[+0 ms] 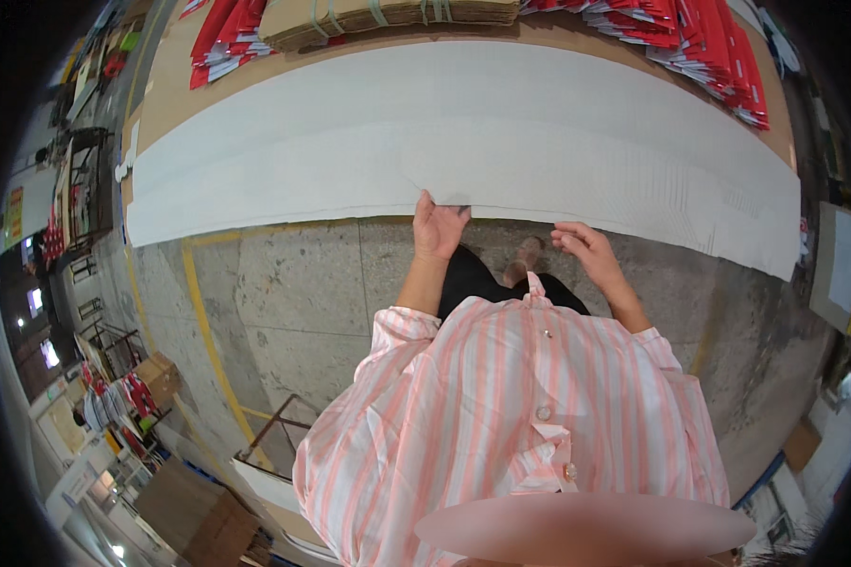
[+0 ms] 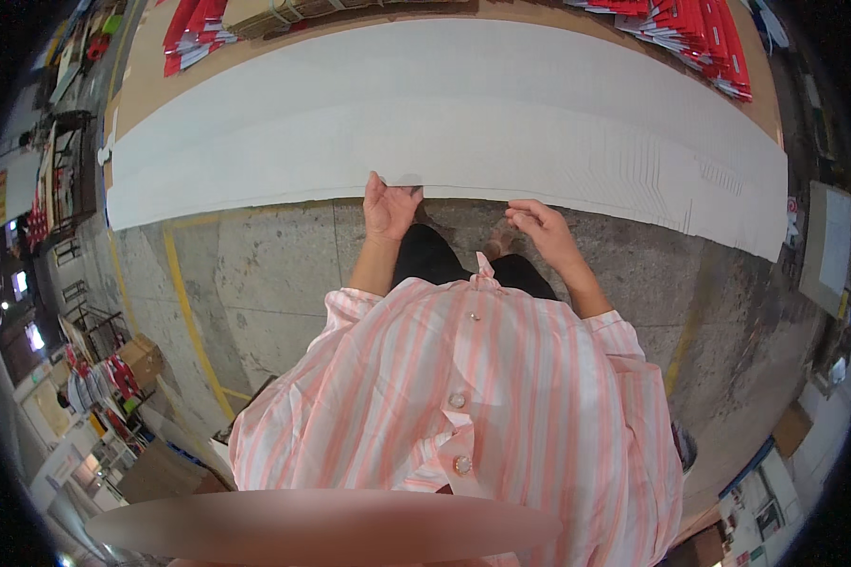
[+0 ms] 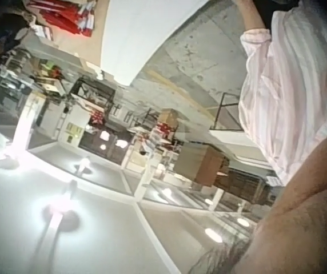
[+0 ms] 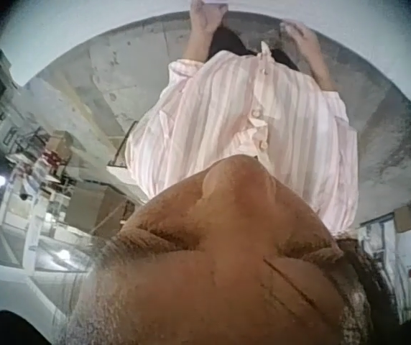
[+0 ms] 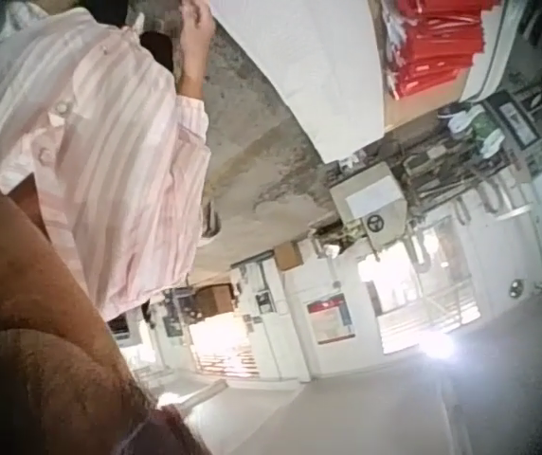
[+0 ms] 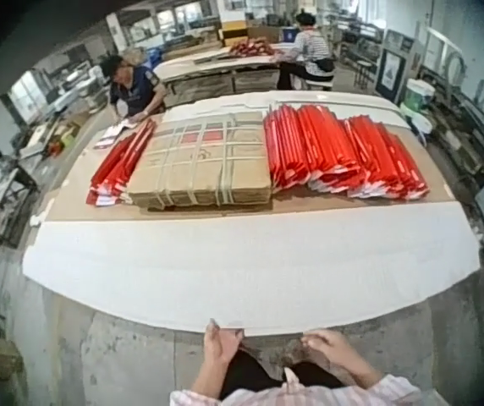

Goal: Counting and sorting large stacks of white cardboard or paper sheets on a workbench.

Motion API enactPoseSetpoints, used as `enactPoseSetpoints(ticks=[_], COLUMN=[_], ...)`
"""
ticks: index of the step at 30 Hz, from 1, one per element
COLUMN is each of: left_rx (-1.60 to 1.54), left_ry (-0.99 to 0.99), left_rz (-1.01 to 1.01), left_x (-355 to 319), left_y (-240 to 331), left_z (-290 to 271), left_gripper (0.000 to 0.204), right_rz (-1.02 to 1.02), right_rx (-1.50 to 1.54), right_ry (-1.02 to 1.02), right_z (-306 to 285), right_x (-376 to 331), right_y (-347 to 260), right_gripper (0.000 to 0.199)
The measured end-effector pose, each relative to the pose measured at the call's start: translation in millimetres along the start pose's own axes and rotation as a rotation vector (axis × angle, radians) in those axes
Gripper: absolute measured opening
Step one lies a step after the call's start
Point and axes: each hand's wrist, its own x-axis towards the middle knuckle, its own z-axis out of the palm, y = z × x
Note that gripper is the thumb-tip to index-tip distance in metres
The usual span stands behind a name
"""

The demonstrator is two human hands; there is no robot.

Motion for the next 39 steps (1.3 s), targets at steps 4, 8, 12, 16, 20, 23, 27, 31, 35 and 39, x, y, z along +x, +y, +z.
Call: enactPoseSetpoints(ticks=[4, 8, 12, 16, 20, 23, 27, 31, 35, 39], left_rx=[0.145, 0.413, 1.229, 1.327, 0.777, 0.732, 1.403, 1.098, 0.72, 1.36], left_ry=[0.097, 0.316, 0.376, 0.432, 0.478, 0.469, 0.473, 0.476, 0.477, 0.547], left_rz=[0.11, 0.129, 0.417, 0.635, 0.396, 0.301, 0.534, 0.491, 0.445, 0.544], left_x=[9.3, 24.0, 30.9, 26.0, 30.6, 29.6, 28.2, 32.4, 34.9, 32.7], left_y=[-25.6, -38.7, -34.5, -59.1, -59.2, -45.8, -52.2, -54.0, -39.4, -56.4], left_z=[-15.3, -21.9, -30.9, -4.3, 10.7, -0.7, -25.2, -10.5, -28.5, -21.7], left_gripper=[0.031, 0.025, 0.028, 0.028, 0.025, 0.025, 0.028, 0.033, 0.037, 0.038], right_rz=[0.034, -0.022, -0.054, -0.04, -0.035, -0.058, -0.018, -0.059, -0.061, -0.109], right_rx=[0.009, -0.181, -0.18, -0.112, -0.124, -0.26, -0.223, -0.303, -0.283, -0.26], right_ry=[0.007, -0.085, -0.198, -0.158, -0.109, -0.154, -0.175, -0.19, -0.213, -0.193], right_z=[-18.3, -7.4, -4.3, -14.9, -27.8, -21.7, -12.7, -14.7, -6.1, -3.8], right_x=[-18.0, -27.2, -26.3, -28.3, -30.6, -24.9, -20.3, -22.2, -17.5, -14.8], right_y=[4.6, 7.5, 22.5, 26.9, 22.5, 24.8, 23.7, 9.4, 9.1, 14.7], right_gripper=[0.028, 0.03, 0.03, 0.031, 0.031, 0.034, 0.033, 0.031, 0.031, 0.032])
